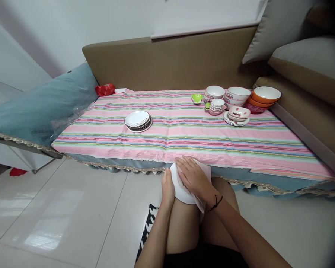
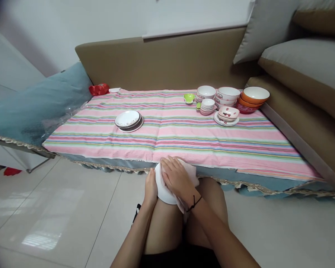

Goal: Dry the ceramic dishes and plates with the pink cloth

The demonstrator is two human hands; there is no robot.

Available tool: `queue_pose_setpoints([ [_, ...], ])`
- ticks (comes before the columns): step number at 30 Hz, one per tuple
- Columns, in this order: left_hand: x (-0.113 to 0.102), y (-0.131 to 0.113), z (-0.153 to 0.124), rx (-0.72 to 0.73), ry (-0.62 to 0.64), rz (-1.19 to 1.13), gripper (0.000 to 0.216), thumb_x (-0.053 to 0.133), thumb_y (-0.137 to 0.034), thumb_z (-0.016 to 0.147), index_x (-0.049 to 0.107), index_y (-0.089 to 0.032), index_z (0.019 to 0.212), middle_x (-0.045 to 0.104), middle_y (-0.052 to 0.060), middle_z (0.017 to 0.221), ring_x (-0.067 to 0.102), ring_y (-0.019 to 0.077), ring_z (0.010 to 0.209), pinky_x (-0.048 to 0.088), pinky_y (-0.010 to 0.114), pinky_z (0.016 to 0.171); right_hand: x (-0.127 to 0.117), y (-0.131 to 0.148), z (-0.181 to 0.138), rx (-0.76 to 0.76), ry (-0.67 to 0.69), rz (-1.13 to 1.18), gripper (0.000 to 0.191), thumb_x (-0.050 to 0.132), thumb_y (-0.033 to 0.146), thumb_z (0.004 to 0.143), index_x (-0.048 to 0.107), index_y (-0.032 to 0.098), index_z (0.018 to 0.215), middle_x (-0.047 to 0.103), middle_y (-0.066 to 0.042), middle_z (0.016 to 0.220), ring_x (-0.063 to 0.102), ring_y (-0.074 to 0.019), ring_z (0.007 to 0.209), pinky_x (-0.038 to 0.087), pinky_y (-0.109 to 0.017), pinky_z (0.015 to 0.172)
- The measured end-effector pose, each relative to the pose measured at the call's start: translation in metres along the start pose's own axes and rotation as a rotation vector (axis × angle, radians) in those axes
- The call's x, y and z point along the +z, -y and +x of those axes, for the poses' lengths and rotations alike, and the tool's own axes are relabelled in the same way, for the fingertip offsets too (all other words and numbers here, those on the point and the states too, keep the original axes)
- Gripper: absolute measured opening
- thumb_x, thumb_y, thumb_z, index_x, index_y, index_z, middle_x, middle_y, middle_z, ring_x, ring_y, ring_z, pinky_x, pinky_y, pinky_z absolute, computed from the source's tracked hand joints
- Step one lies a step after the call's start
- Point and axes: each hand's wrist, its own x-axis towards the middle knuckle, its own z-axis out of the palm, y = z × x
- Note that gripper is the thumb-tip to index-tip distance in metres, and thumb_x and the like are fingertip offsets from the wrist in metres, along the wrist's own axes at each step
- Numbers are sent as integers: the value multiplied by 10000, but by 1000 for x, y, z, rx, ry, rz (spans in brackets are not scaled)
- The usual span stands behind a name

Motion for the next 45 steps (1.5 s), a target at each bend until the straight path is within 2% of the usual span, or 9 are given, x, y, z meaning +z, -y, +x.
queue_pose_setpoints([
  [3, 1, 0, 1, -32, 14, -24, 466, 530, -567, 839, 691, -140, 934, 711, 101, 981, 617, 225, 937, 441, 355, 898, -3, 1, 1, -76, 41, 30, 484, 353, 194, 933, 469, 180, 1403, 516, -54, 1429, 407, -208, 1355, 324, -434, 1145],
  [10, 1, 0, 1, -30, 31, -37, 363, 572, -501, 826, 680, -158, 869, 699, 55, 883, 600, 184, 825, 461, 312, 808, 5, -3, -5, 291, -160, -37, 459, 331, 272, 964, 511, 109, 1353, 524, -188, 1332, 484, -298, 1234, 431, -469, 998],
  [18, 0, 4, 2, -63, 4, -31, 341, 572, -499, 816, 648, -167, 793, 665, 31, 783, 574, 168, 747, 460, 312, 772, -1, 4, -9, 381, -329, -24, 307, 486, 388, 931, 612, 161, 1093, 644, -134, 1046, 543, -290, 988, 449, -446, 868],
  [22, -2, 7, 3, -54, 12, -25, 341, 558, -485, 830, 656, -159, 824, 672, 42, 817, 576, 170, 768, 453, 310, 782, -9, 5, -16, 337, -284, 1, 300, 440, 352, 959, 662, 156, 1008, 648, -130, 1024, 567, -272, 979, 480, -429, 855],
  [25, -2, 8, 3, -45, 13, -25, 339, 545, -483, 842, 647, -160, 822, 667, 34, 812, 571, 164, 764, 447, 306, 792, -12, 3, -30, 280, -233, 63, 376, 325, 286, 989, 634, 149, 1153, 655, -128, 1122, 580, -249, 1078, 482, -431, 945],
  [33, 3, 1, 0, 6, 13, 46, 346, 530, -478, 858, 618, -160, 756, 625, 15, 744, 538, 154, 724, 433, 286, 734, -1, 4, -47, 196, -68, -96, 544, 372, 311, 972, 362, 31, 1438, 342, -201, 1521, 249, -335, 1427, 290, -541, 1128],
  [37, 1, 2, 1, 9, 10, 76, 338, 513, -470, 868, 630, -164, 784, 629, 17, 748, 554, 164, 741, 442, 294, 744, 2, 6, -11, 309, -86, -108, 532, 423, 375, 955, 441, 82, 1399, 468, -180, 1440, 389, -363, 1326, 323, -558, 1075],
  [42, -3, 6, 2, 14, 20, 66, 334, 515, -449, 869, 666, -160, 940, 706, 80, 967, 621, 215, 957, 449, 350, 902, -2, 14, 13, -30, 40, 64, 362, 402, 266, 968, 576, 194, 1277, 616, -64, 1301, 487, -238, 1249, 339, -434, 1101],
  [45, -3, 7, 1, 3, 8, 56, 372, 492, -478, 877, 668, -156, 933, 710, 98, 992, 628, 223, 984, 444, 360, 925, 1, 14, 3, -89, 54, 121, 378, 369, 225, 973, 560, 196, 1297, 603, -43, 1327, 461, -205, 1290, 341, -404, 1110],
])
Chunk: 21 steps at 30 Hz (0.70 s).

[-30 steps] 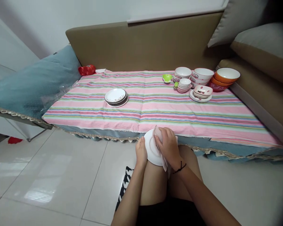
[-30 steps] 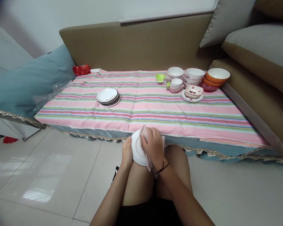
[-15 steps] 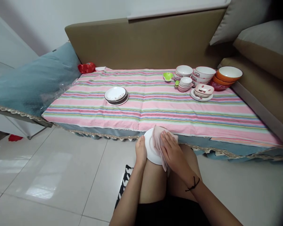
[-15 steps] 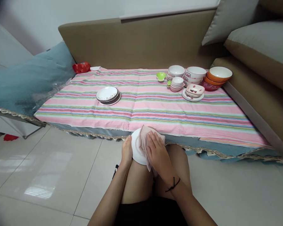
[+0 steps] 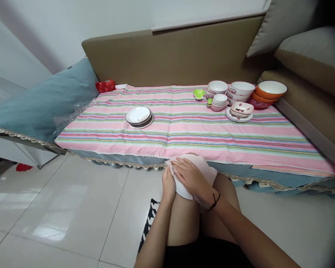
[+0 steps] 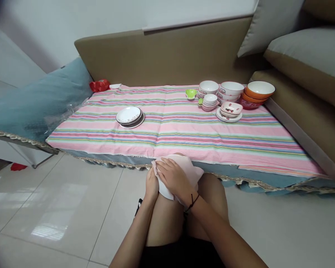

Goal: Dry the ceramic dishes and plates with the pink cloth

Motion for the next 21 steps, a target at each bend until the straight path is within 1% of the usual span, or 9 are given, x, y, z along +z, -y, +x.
queue_pose_setpoints([
  [2, 1, 1, 1, -10, -6, 14, 400, 487, -512, 870, 659, -151, 866, 706, 89, 904, 630, 215, 889, 461, 358, 864, 2, -5, -8, 80, -55, -28, 388, 370, 212, 964, 554, 183, 1305, 581, -47, 1355, 439, -222, 1310, 329, -423, 1115],
  [4, 1, 1, 2, -9, -9, 31, 417, 500, -544, 853, 636, -154, 795, 681, 64, 805, 603, 198, 786, 463, 347, 791, 3, -14, -11, 215, -134, -95, 394, 380, 215, 955, 552, 161, 1305, 569, -77, 1362, 445, -257, 1292, 339, -452, 1092],
  [7, 2, 1, 4, 3, -26, 36, 425, 521, -570, 833, 605, -161, 749, 643, 32, 746, 559, 176, 733, 449, 326, 744, 3, -22, -8, 364, -193, -181, 408, 375, 236, 960, 532, 110, 1315, 579, -136, 1326, 482, -286, 1227, 371, -461, 1038],
  [9, 1, 0, 4, 4, -28, 40, 427, 516, -568, 837, 610, -158, 763, 643, 32, 755, 552, 173, 740, 444, 321, 745, 2, -22, -2, 351, -172, -194, 405, 364, 235, 967, 526, 96, 1310, 582, -152, 1311, 479, -294, 1216, 357, -467, 1039],
  [11, 1, -1, 4, -1, -14, 39, 422, 503, -551, 851, 629, -152, 797, 657, 44, 787, 561, 177, 760, 444, 322, 759, 1, -19, 5, 282, -130, -179, 365, 371, 230, 966, 556, 123, 1262, 597, -140, 1281, 486, -288, 1197, 340, -465, 1048],
  [13, 1, -1, 2, -2, 6, 24, 410, 489, -529, 866, 642, -149, 839, 671, 56, 830, 576, 183, 793, 442, 324, 784, 1, -17, 13, 216, -85, -149, 289, 403, 237, 959, 612, 164, 1146, 641, -117, 1177, 532, -263, 1113, 381, -436, 1009],
  [16, 2, -1, -1, 22, 12, -7, 383, 487, -508, 872, 636, -155, 857, 665, 57, 855, 578, 185, 825, 435, 325, 815, -1, -19, 23, 205, -60, -113, 207, 474, 294, 955, 640, 187, 1015, 656, -89, 1055, 587, -214, 970, 477, -396, 894],
  [19, 3, 0, -2, 43, -9, -4, 370, 497, -515, 866, 596, -165, 793, 617, 33, 786, 543, 173, 771, 428, 312, 767, -3, -24, 25, 230, -71, -69, 267, 543, 359, 941, 601, 188, 1137, 612, -79, 1172, 607, -192, 988, 520, -403, 861],
  [21, 4, -1, -3, 51, -18, 5, 368, 497, -520, 865, 562, -173, 758, 575, 16, 748, 510, 160, 734, 416, 299, 728, -5, -25, 17, 253, -84, -36, 311, 560, 361, 935, 573, 199, 1200, 584, -82, 1234, 608, -198, 1021, 528, -410, 866],
])
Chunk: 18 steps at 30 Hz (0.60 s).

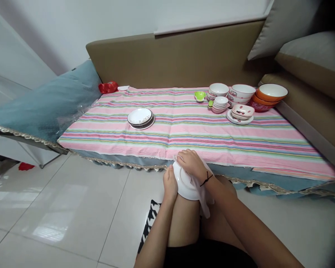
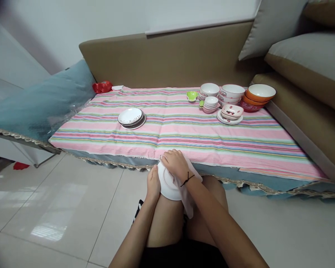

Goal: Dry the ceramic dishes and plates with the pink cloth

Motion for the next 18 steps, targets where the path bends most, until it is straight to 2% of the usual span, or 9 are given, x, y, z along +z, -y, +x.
queue_pose_setpoints([
  [3, 1, -1, -2, 25, -4, 38, 381, 478, -529, 876, 507, -184, 714, 503, -7, 698, 455, 142, 681, 390, 280, 670, -7, -4, -23, 45, -11, 48, 280, 547, 361, 942, 591, 209, 1173, 593, -79, 1227, 611, -190, 1009, 530, -397, 867],
  [5, 1, -1, -3, 43, -13, 63, 393, 463, -533, 883, 476, -191, 691, 460, -19, 669, 421, 133, 650, 369, 271, 635, -12, -6, -41, 75, -18, 79, 242, 502, 370, 964, 637, 211, 1086, 641, -71, 1160, 625, -163, 953, 526, -355, 851],
  [8, 1, 0, -6, 58, -41, 70, 395, 454, -526, 891, 464, -194, 678, 437, -25, 650, 400, 129, 632, 351, 266, 613, -17, -7, -61, 104, -29, 125, 330, 408, 368, 999, 691, 210, 938, 709, -60, 1017, 642, -135, 881, 508, -290, 809],
  [10, 1, 1, -7, 64, -59, 73, 393, 449, -518, 897, 469, -192, 678, 435, -24, 648, 396, 129, 633, 347, 264, 613, -18, -7, -64, 111, -37, 151, 293, 439, 368, 990, 680, 203, 982, 697, -62, 1043, 642, -142, 898, 515, -306, 814],
  [12, 0, 3, -7, 67, -73, 78, 393, 446, -513, 900, 472, -190, 679, 432, -25, 648, 392, 128, 637, 344, 262, 616, -17, -6, -55, 105, -43, 172, 256, 524, 371, 954, 629, 194, 1107, 646, -69, 1145, 631, -172, 955, 530, -366, 841],
  [15, 0, 5, -7, 68, -75, 72, 397, 443, -514, 903, 471, -188, 678, 432, -27, 645, 392, 127, 637, 344, 260, 617, -12, -6, -26, 77, -44, 190, 346, 578, 370, 922, 577, 161, 1197, 597, -62, 1211, 609, -241, 1026, 527, -430, 869],
  [18, -1, 6, -7, 58, -65, 53, 393, 442, -512, 905, 502, -181, 702, 469, -19, 660, 420, 130, 647, 357, 260, 624, -6, -10, 6, 42, -32, 198, 355, 572, 361, 928, 561, 157, 1219, 593, -73, 1224, 607, -231, 1021, 520, -444, 880],
])
